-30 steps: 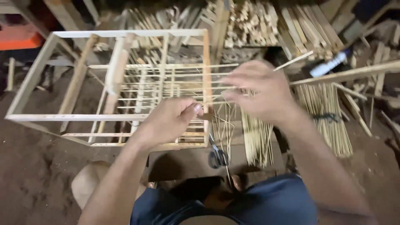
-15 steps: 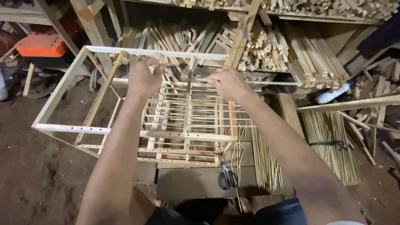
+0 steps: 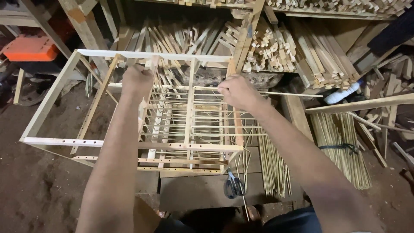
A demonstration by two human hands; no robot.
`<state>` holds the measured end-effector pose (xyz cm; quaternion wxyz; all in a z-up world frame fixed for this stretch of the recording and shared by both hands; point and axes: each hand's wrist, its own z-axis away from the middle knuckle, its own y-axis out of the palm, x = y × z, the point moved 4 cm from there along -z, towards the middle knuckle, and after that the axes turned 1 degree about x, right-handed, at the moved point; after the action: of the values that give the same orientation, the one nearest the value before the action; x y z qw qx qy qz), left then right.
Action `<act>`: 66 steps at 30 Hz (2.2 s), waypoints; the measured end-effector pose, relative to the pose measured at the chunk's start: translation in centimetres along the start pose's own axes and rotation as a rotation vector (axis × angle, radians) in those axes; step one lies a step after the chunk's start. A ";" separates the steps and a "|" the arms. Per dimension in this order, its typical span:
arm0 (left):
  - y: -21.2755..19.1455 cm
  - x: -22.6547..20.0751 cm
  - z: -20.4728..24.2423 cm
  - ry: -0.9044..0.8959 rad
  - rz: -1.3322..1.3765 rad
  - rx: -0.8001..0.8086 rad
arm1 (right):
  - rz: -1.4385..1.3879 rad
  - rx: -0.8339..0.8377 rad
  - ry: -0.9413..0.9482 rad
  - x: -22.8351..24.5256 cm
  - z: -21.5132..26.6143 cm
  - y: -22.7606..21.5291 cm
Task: The person sits on the ground with a wooden frame across their lap and weaves thin bamboo sticks into the frame, threading each stick between the slats and pressing them into place. They then use scissors to trim the protruding ends of the woven sticks flush with the frame edge.
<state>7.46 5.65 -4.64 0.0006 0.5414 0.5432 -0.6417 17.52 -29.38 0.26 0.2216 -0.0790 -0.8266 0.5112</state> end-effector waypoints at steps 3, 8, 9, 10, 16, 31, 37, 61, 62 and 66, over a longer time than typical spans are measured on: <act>-0.1 -0.6 0.4 0.034 -0.061 -0.004 | -0.011 0.029 0.012 -0.6 -0.2 0.3; -0.2 0.0 0.8 0.015 0.054 0.009 | 0.022 0.136 -0.003 0.7 -1.1 -0.4; -0.8 -0.8 1.6 0.015 0.053 0.007 | 0.021 0.134 -0.005 0.3 -1.7 0.5; -1.4 -1.6 2.4 0.015 0.086 0.013 | 0.036 0.190 0.065 -0.4 -2.2 1.6; -2.1 -2.3 3.3 0.019 0.132 0.039 | -0.015 0.222 0.162 -2.3 -6.0 7.9; -0.2 1.1 0.5 -0.350 0.152 0.217 | 0.225 0.209 0.020 2.4 -10.5 10.1; -1.5 -1.3 1.9 -0.333 0.201 0.226 | 0.302 0.201 -0.027 2.6 -12.1 13.1; -1.9 -2.1 2.8 -0.275 0.154 0.243 | 0.048 0.325 0.075 6.3 -13.5 14.0; -2.5 -2.4 3.2 -0.283 0.197 0.232 | 0.001 0.319 0.077 6.2 -13.9 14.5; -1.7 -2.5 3.6 -0.254 0.186 0.253 | -0.031 0.302 0.072 9.0 -12.6 12.4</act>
<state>4.99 2.35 -2.29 0.0604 0.4996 0.4015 -0.7652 14.00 -10.23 -3.31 0.2682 -0.0501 -0.7331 0.6230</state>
